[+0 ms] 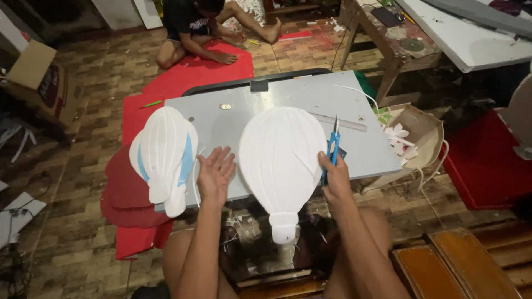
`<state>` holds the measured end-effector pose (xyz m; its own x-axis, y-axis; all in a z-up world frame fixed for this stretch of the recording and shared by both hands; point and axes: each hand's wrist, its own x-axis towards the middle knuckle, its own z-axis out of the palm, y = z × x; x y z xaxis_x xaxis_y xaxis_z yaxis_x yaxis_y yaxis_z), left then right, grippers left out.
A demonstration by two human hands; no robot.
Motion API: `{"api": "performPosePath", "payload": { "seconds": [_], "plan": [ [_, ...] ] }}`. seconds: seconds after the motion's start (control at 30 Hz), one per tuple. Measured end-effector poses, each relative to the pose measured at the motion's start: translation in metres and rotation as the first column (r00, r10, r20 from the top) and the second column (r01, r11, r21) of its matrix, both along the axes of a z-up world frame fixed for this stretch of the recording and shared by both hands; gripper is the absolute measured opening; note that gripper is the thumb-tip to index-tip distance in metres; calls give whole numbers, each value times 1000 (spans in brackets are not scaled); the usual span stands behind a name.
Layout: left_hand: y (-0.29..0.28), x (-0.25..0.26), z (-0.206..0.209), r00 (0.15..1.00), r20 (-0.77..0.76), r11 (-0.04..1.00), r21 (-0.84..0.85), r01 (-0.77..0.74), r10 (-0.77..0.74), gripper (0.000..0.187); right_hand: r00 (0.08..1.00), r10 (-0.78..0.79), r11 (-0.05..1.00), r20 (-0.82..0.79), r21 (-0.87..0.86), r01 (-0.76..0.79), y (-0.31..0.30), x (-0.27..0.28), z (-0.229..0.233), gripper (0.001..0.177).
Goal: The person is using a utility knife to carefully cut out hot air balloon shapes from white foam board on a work surface.
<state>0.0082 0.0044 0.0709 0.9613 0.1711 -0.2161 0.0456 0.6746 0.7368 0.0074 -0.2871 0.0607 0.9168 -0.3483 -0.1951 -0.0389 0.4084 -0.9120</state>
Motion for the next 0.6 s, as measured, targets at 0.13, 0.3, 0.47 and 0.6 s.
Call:
{"api": "performPosePath", "payload": {
  "seconds": [0.13,0.3,0.47,0.6],
  "plan": [
    [-21,-15,-9,987,-108,974,184,136,-118,64,998,26,999,54,36,-28,-15,24,-22,23],
    [-32,-9,-66,942,-113,884,327,335,-316,57,988,-26,978,155,-202,58,-7,30,-19,49],
    [-26,-9,-42,958,-97,898,335,286,-269,54,990,-55,878,130,-466,111,14,-12,10,38],
    [-22,-15,-47,948,-124,874,368,317,-292,55,924,356,878,140,-387,-280,32,-8,-3,27]
  ]
}}
